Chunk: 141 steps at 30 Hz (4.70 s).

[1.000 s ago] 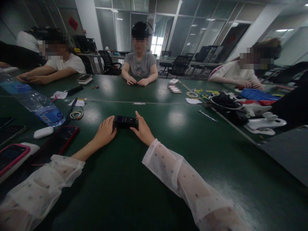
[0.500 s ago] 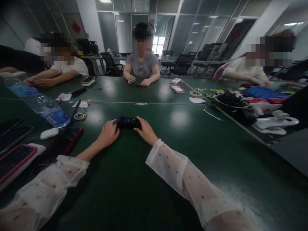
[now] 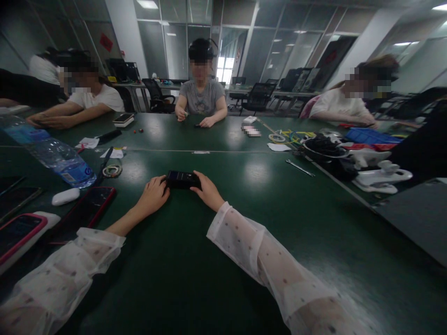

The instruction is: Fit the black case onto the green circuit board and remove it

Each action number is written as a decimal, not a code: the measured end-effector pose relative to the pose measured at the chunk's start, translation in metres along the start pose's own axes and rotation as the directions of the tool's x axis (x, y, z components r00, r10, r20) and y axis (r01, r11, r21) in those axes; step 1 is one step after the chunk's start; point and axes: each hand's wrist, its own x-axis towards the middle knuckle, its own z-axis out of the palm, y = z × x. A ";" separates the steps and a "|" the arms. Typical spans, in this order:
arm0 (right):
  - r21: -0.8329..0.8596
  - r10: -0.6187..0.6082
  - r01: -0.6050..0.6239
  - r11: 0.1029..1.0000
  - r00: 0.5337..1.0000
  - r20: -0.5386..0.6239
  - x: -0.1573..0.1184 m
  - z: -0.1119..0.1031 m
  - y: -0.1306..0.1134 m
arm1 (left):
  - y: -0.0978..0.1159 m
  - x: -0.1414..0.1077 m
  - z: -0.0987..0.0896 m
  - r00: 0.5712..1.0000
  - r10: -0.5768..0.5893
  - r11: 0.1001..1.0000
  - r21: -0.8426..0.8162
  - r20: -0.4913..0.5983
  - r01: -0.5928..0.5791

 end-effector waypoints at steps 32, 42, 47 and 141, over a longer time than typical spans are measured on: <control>0.061 0.018 -0.017 0.998 1.000 -0.011 0.001 0.001 0.001 | 0.001 0.000 0.002 0.997 0.024 0.999 -0.034 -0.076 -0.026; 0.081 0.022 -0.019 0.997 0.999 -0.036 0.001 -0.004 -0.005 | 0.000 0.001 0.003 0.996 0.045 0.998 -0.044 -0.079 -0.048; 0.152 0.034 -0.016 0.988 0.993 -0.115 0.002 -0.004 -0.005 | -0.001 0.000 0.003 0.996 0.042 0.997 -0.054 -0.079 -0.046; 0.066 0.294 -0.329 0.942 0.714 -0.635 -0.008 -0.012 0.024 | -0.001 0.000 -0.001 0.999 0.035 0.999 -0.034 -0.018 -0.035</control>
